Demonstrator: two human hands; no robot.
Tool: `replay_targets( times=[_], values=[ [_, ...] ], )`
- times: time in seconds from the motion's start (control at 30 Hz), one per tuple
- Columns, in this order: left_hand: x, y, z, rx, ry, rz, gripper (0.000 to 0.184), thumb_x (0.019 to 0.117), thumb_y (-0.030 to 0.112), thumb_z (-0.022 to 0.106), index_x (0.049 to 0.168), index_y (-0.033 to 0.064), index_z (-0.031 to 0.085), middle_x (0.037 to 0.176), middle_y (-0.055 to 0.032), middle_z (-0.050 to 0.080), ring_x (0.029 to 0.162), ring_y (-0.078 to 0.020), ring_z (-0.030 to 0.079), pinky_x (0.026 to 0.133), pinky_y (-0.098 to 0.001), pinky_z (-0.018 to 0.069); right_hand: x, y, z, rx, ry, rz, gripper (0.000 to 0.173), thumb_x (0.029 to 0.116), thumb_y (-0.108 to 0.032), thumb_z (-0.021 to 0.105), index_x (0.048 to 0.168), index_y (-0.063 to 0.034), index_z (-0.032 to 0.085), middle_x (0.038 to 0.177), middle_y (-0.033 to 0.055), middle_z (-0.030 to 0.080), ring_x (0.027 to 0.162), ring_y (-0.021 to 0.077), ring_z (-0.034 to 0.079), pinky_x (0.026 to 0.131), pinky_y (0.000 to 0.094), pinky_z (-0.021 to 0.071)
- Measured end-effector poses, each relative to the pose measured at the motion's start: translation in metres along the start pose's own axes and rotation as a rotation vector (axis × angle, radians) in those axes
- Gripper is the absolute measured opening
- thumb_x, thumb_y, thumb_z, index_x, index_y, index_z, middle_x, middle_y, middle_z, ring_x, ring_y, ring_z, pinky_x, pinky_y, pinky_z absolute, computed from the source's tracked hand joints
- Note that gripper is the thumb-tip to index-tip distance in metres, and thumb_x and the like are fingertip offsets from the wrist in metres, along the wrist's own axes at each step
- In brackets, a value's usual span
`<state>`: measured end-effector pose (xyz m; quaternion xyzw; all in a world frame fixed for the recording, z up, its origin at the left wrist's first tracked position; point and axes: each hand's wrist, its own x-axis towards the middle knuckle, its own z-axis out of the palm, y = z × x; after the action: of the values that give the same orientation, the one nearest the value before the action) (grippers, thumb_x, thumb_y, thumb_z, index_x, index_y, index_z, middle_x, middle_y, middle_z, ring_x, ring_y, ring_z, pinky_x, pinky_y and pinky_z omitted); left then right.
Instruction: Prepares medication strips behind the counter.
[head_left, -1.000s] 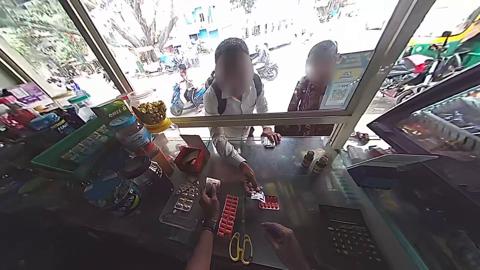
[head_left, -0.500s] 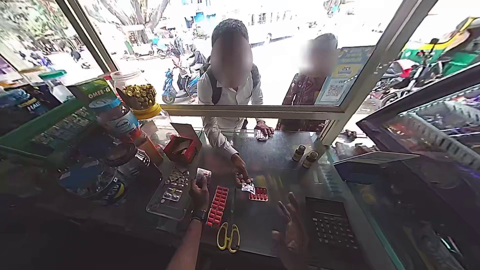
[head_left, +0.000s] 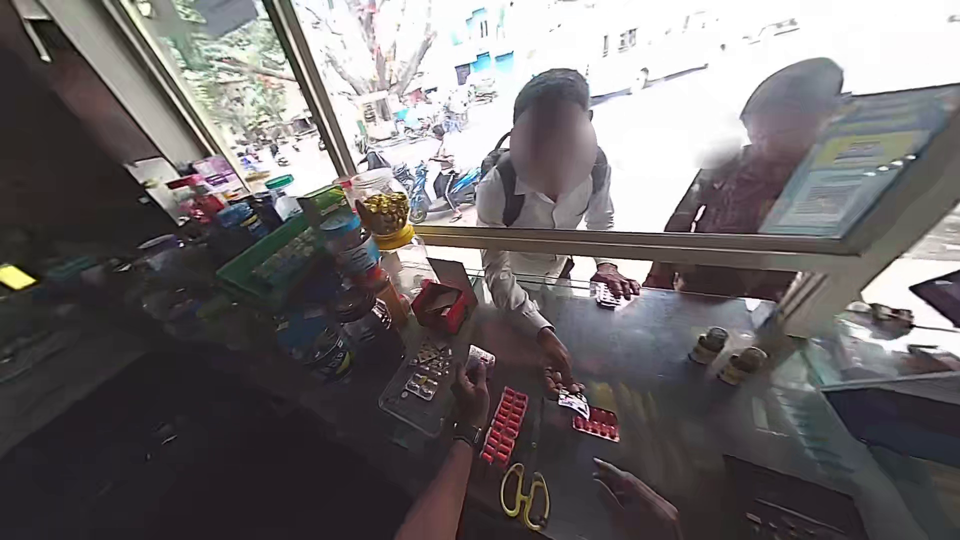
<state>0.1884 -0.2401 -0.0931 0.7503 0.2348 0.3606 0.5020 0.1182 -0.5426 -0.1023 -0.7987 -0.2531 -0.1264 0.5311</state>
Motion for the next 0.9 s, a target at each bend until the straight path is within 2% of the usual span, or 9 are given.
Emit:
replay_targets(
  times=[0.07, 0.13, 0.3, 0.4, 0.5, 0.63, 0.9],
  values=[
    [-0.001, -0.003, 0.014, -0.003, -0.002, -0.009, 0.039, 0.0982, 0.024, 0.066, 0.123, -0.0067, 0.062, 0.089, -0.0151, 0.073, 0.081, -0.0213, 0.073, 0.083, -0.0417, 0.0602, -0.001, 0.014, -0.003, 0.032, -0.027, 0.068, 0.028, 0.0955, -0.015, 0.07, 0.117, 0.0037, 0.072, 0.091, 0.0117, 0.076, 0.078, 0.012, 0.073, 0.076, 0.0294, 0.0617],
    [-0.002, -0.006, 0.013, -0.017, -0.013, -0.023, 0.04, 0.0989, 0.025, 0.064, 0.123, -0.0063, 0.061, 0.086, -0.0143, 0.072, 0.077, -0.021, 0.072, 0.079, -0.0416, 0.0607, 0.0, 0.018, -0.001, -0.009, -0.076, 0.104, 0.027, 0.0942, -0.015, 0.07, 0.115, 0.0013, 0.074, 0.095, 0.0137, 0.076, 0.082, 0.0148, 0.073, 0.079, 0.0308, 0.061],
    [-0.002, -0.009, 0.012, -0.03, -0.009, -0.018, 0.039, 0.0994, 0.024, 0.063, 0.124, -0.0061, 0.061, 0.085, -0.0134, 0.072, 0.072, -0.0195, 0.072, 0.075, -0.0401, 0.0617, 0.003, 0.014, -0.003, -0.056, -0.139, 0.12, 0.024, 0.094, -0.017, 0.069, 0.111, -0.001, 0.076, 0.095, 0.0144, 0.076, 0.081, 0.0172, 0.073, 0.075, 0.0307, 0.0608],
    [-0.001, -0.007, 0.009, -0.013, 0.012, -0.012, 0.041, 0.0985, 0.024, 0.065, 0.127, -0.0059, 0.061, 0.093, -0.0156, 0.073, 0.081, -0.0207, 0.073, 0.082, -0.0419, 0.0612, 0.002, 0.012, 0.001, -0.087, -0.116, 0.104, 0.023, 0.0934, -0.017, 0.069, 0.109, -0.003, 0.078, 0.093, 0.0118, 0.076, 0.079, 0.0157, 0.073, 0.074, 0.0298, 0.0606],
    [-0.004, -0.005, 0.012, -0.009, -0.005, -0.012, 0.044, 0.099, 0.023, 0.066, 0.129, -0.0082, 0.059, 0.1, -0.018, 0.074, 0.09, -0.0213, 0.074, 0.089, -0.0415, 0.0598, -0.002, 0.018, 0.004, -0.148, -0.049, 0.071, 0.023, 0.0927, -0.023, 0.067, 0.106, -0.0095, 0.079, 0.088, 0.0041, 0.075, 0.074, 0.0075, 0.07, 0.068, 0.0228, 0.0586],
    [-0.003, -0.007, 0.011, 0.002, 0.032, 0.022, 0.043, 0.0976, 0.019, 0.067, 0.128, -0.0098, 0.06, 0.1, -0.0191, 0.073, 0.09, -0.0204, 0.074, 0.089, -0.0399, 0.0592, -0.004, 0.023, 0.007, -0.145, -0.04, 0.059, 0.023, 0.0934, -0.027, 0.066, 0.105, -0.0124, 0.08, 0.086, 0.0006, 0.073, 0.071, 0.004, 0.067, 0.064, 0.0198, 0.0565],
    [-0.002, -0.008, 0.011, 0.012, 0.039, 0.03, 0.041, 0.0977, 0.022, 0.067, 0.126, -0.0075, 0.061, 0.096, -0.0158, 0.073, 0.084, -0.0174, 0.072, 0.084, -0.0384, 0.0594, -0.005, 0.024, 0.009, -0.143, -0.009, 0.053, 0.022, 0.093, -0.028, 0.066, 0.103, -0.0132, 0.08, 0.085, -0.0008, 0.073, 0.071, 0.0023, 0.067, 0.065, 0.0182, 0.056]
  ],
)
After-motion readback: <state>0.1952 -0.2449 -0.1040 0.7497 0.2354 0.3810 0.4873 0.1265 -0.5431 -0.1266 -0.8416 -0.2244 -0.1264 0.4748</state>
